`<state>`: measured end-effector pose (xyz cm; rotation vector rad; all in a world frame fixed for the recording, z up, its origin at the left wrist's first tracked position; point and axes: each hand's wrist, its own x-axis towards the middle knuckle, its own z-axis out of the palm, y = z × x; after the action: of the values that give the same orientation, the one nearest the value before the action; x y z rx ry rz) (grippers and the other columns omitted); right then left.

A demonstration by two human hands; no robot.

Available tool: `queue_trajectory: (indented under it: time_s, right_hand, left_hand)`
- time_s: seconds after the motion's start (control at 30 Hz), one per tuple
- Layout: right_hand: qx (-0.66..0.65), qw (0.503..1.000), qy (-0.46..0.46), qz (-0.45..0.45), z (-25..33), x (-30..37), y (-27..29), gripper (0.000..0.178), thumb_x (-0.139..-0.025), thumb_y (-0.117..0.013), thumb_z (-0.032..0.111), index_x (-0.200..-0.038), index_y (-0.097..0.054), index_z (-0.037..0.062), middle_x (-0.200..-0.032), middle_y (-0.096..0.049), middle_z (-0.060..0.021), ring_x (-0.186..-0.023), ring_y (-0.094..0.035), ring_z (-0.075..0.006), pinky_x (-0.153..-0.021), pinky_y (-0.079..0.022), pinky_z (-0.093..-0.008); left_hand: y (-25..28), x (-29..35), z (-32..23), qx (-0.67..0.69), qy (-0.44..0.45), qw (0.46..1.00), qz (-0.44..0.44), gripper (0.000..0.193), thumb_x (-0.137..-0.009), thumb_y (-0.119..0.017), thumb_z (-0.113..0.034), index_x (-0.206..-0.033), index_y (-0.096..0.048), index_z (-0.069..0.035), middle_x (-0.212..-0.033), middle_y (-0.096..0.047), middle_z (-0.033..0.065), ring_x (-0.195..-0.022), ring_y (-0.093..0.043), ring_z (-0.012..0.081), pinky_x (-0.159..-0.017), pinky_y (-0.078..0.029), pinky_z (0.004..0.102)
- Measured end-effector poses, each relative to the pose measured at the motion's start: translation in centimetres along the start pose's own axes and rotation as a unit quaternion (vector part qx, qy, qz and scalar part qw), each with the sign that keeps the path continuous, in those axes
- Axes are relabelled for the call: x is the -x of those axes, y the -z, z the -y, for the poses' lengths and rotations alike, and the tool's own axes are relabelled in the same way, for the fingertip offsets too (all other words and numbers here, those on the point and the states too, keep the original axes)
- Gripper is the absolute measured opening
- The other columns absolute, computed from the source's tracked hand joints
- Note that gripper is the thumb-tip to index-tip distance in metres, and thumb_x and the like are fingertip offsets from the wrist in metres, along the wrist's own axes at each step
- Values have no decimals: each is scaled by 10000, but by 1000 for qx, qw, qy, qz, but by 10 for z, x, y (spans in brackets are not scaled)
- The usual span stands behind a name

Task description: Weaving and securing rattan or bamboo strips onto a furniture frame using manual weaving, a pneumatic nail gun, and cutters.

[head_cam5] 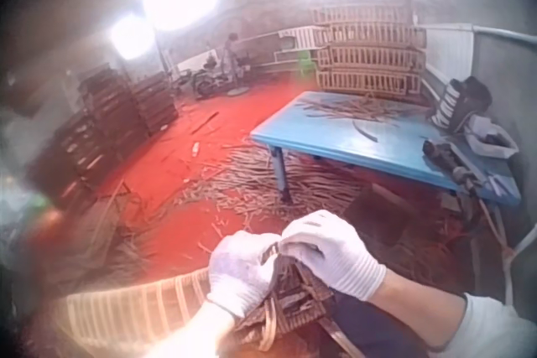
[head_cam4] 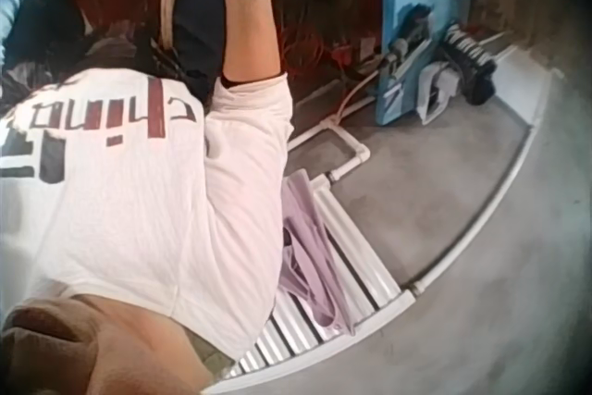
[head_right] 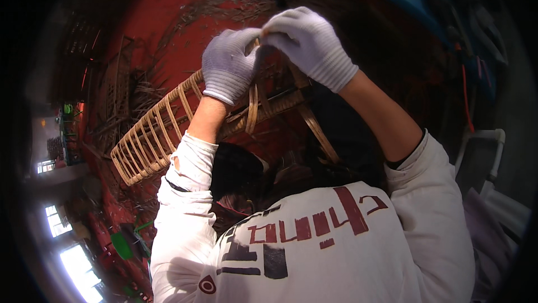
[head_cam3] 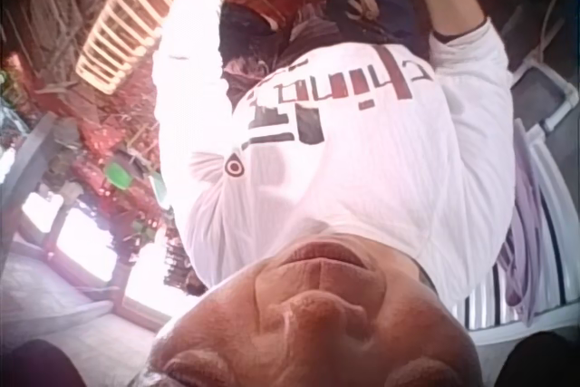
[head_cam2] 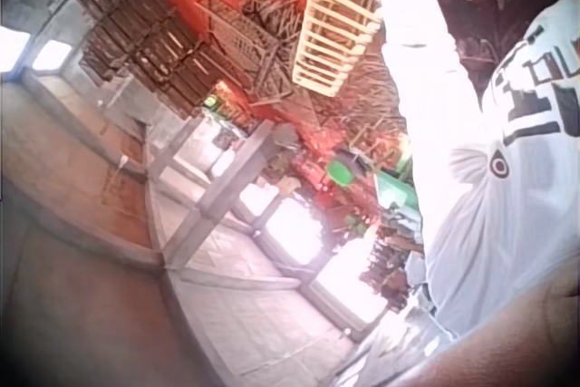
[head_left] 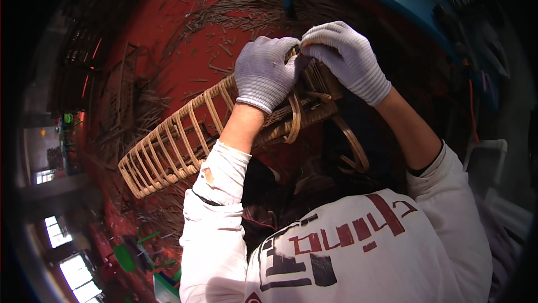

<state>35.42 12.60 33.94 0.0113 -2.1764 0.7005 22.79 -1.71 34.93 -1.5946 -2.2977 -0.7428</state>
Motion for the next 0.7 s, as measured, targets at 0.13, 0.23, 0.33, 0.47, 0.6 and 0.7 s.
queue_trajectory:
  time_s: [0.13,0.23,0.33,0.47,0.6,0.7]
  right_hand:
    - [30,998,-51,26,-9,-13,-11,105,-845,-730,177,-892,-741,83,-846,-703,-92,-853,-675,-291,-777,-551,-385]
    - [21,995,-80,50,-19,-16,-13,107,-862,-715,175,-911,-747,86,-850,-701,-96,-857,-676,-292,-784,-552,-387]
    - [9,992,-103,69,-17,-21,-16,118,-874,-708,182,-931,-751,88,-866,-702,-100,-861,-678,-291,-801,-550,-390]
    - [19,993,-94,75,-20,-25,-18,133,-889,-696,197,-934,-751,85,-878,-703,-101,-860,-679,-291,-814,-546,-394]
    - [22,990,-98,98,-22,-26,-18,145,-890,-715,174,-965,-739,51,-897,-702,-114,-856,-680,-279,-819,-552,-375]
    - [24,987,-111,114,-18,-28,-17,173,-885,-744,147,-1000,-730,18,-911,-703,-121,-845,-681,-261,-808,-560,-353]
  left_hand:
    - [2,2,2,17,-26,999,-27,293,-791,-785,-300,-1041,-725,-161,-885,-695,53,-861,-663,277,-773,-531,402]
    - [7,0,0,29,4,999,-13,361,-808,-773,-212,-1152,-696,-138,-1019,-704,73,-945,-671,261,-848,-554,378]
    - [20,0,5,165,85,982,46,385,-869,-697,-127,-1250,-670,-78,-1135,-710,108,-1082,-674,202,-934,-566,343]
    - [15,0,16,392,165,904,37,315,-949,-539,30,-1232,-670,-18,-1153,-710,92,-1034,-687,152,-903,-566,292]
    - [15,-2,12,385,190,902,38,304,-950,-534,26,-1213,-681,-16,-1120,-720,89,-1022,-690,151,-900,-562,285]
    - [13,-5,15,383,203,901,24,286,-953,-532,13,-1184,-699,-18,-1091,-729,81,-994,-695,146,-884,-561,279]
